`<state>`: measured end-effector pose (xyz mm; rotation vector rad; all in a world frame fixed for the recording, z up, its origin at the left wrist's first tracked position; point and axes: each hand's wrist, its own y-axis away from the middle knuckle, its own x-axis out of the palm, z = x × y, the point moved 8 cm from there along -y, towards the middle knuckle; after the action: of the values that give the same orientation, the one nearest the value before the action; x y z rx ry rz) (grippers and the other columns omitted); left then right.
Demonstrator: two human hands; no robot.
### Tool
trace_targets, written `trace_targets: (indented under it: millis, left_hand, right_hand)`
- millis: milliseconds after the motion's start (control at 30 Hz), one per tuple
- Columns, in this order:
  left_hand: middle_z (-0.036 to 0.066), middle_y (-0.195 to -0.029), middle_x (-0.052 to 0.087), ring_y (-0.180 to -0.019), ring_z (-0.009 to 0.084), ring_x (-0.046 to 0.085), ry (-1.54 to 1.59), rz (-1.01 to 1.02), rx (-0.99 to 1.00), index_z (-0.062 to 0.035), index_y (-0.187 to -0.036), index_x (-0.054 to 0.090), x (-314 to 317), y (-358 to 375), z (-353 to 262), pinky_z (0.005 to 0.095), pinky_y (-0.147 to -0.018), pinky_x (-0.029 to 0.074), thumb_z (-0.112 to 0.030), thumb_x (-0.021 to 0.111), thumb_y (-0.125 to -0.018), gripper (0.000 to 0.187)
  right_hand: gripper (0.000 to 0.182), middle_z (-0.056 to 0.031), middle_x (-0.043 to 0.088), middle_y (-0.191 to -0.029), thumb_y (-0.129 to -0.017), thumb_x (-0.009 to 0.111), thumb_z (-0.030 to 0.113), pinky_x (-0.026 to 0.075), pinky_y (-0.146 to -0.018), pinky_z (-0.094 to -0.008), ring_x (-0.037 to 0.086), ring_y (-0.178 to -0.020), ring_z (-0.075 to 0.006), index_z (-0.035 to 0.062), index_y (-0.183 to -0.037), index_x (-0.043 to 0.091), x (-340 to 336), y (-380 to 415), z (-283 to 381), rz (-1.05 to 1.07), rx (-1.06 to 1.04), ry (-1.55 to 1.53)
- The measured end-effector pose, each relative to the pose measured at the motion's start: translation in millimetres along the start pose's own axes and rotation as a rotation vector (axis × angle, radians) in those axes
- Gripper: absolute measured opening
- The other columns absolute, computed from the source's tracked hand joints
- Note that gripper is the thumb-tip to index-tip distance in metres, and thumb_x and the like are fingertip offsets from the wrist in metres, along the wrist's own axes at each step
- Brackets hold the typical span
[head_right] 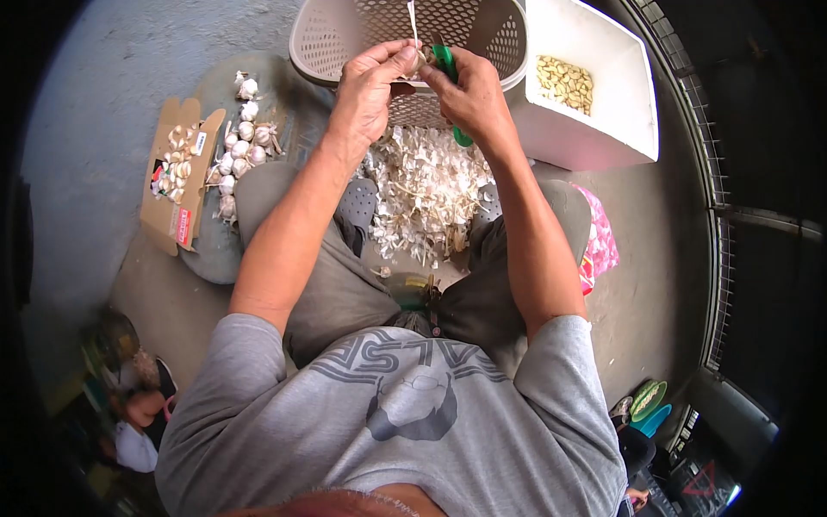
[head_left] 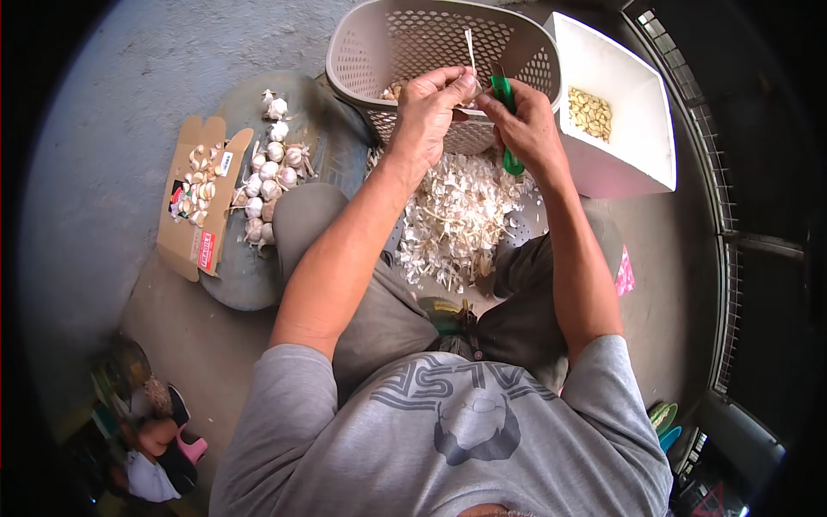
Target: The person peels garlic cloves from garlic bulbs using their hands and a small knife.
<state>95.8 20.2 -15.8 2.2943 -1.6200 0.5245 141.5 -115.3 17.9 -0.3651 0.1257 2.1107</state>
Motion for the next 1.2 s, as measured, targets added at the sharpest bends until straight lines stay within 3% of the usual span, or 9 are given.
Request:
trace_targets:
  millis: [200,333,467,567,633,800,900,1067,1200]
  left_hand:
    - [0.006,-0.095,0.074,-0.082,0.011,0.066,0.046,-0.033,0.016,0.0009,-0.112,0.07,-7,-1,-5,0.0266,-0.071,0.053,-0.021,0.068,-0.1,0.025]
    - [0.006,-0.095,0.073,-0.079,0.0105,0.064,0.088,-0.078,-0.018,0.0004,-0.11,0.071,-13,-2,-1,0.026,-0.069,0.052,-0.022,0.069,-0.1,0.025]
    - [0.006,-0.095,0.073,-0.077,0.0094,0.062,0.049,-0.015,-0.035,0.001,-0.115,0.066,-9,-2,-4,0.0239,-0.066,0.049,-0.025,0.075,-0.096,0.033]
    - [0.006,-0.095,0.073,-0.077,0.0093,0.063,-0.055,0.102,-0.05,0.0012,-0.118,0.062,6,2,-4,0.0231,-0.065,0.047,-0.029,0.08,-0.091,0.044]
    - [0.006,-0.094,0.073,-0.078,0.0092,0.064,-0.087,0.173,-0.087,0.0011,-0.121,0.059,15,5,3,0.0229,-0.064,0.046,-0.032,0.083,-0.088,0.052]
    - [0.01,-0.097,0.072,-0.082,0.014,0.069,-0.089,0.039,0.002,0.0052,-0.119,0.058,11,8,-1,0.0264,-0.069,0.056,-0.03,0.085,-0.086,0.055]
    - [0.012,-0.096,0.072,-0.081,0.0159,0.071,-0.176,0.058,0.084,0.0067,-0.115,0.061,13,8,1,0.0285,-0.073,0.06,-0.022,0.08,-0.092,0.042]
    - [0.012,-0.093,0.072,-0.079,0.0163,0.071,-0.134,0.053,0.113,0.0066,-0.109,0.064,19,12,7,0.0297,-0.075,0.061,-0.012,0.064,-0.101,0.02]
    - [0.009,-0.087,0.07,-0.073,0.0135,0.068,0.058,-0.074,0.047,0.0044,-0.1,0.066,19,14,6,0.0286,-0.069,0.059,-0.004,0.052,-0.103,0.017]
  right_hand:
    - [0.015,0.0002,0.056,-0.068,-0.092,0.071,0.012,0.04,-0.048,-0.0279,0.048,-0.054,-0.0072,-0.0005,-0.097,0.066,7,2,1,0.069,-0.102,0.103]
    - [0.012,0.0018,0.061,-0.072,-0.091,0.073,0.007,0.041,-0.047,-0.0226,0.052,-0.053,-0.0051,0.004,-0.099,0.065,25,14,3,0.369,0.088,-0.055]
    - [0.013,-0.0008,0.061,-0.073,-0.091,0.072,0.005,0.043,-0.043,-0.0229,0.053,-0.052,-0.0059,0.0025,-0.1,0.063,-2,5,8,0.069,-0.06,-0.261]
    - [0.029,-0.0006,0.059,-0.071,-0.102,0.067,0.032,0.041,-0.04,-0.0234,0.05,-0.048,-0.0059,0.0033,-0.098,0.061,-16,-6,2,-0.054,-0.042,-0.345]
    - [0.038,0.0006,0.056,-0.066,-0.104,0.062,0.04,0.04,-0.04,-0.0241,0.049,-0.046,-0.006,0.0034,-0.096,0.061,-10,-11,-7,0.038,0.022,-0.171]
    - [0.029,-0.0024,0.064,-0.068,-0.104,0.062,0.028,0.042,-0.044,-0.025,0.052,-0.051,-0.0056,0.0014,-0.093,0.061,-17,-9,-2,-0.073,-0.031,-0.127]
    - [0.029,-0.0019,0.062,-0.067,-0.104,0.063,0.027,0.044,-0.047,-0.0255,0.054,-0.054,-0.0067,0.0009,-0.092,0.06,-26,-11,-9,-0.235,-0.022,-0.14]
    - [0.041,-0.0046,0.056,-0.071,-0.098,0.071,0.037,0.046,-0.053,-0.0314,0.053,-0.062,-0.0113,0.0023,-0.088,0.051,-15,-6,0,-0.254,-0.016,-0.104]
    - [0.048,-0.0095,0.053,-0.068,-0.092,0.078,0.04,0.046,-0.058,-0.0368,0.049,-0.063,-0.0176,0.0008,-0.087,0.05,-5,-14,1,-0.268,-0.228,-0.005]
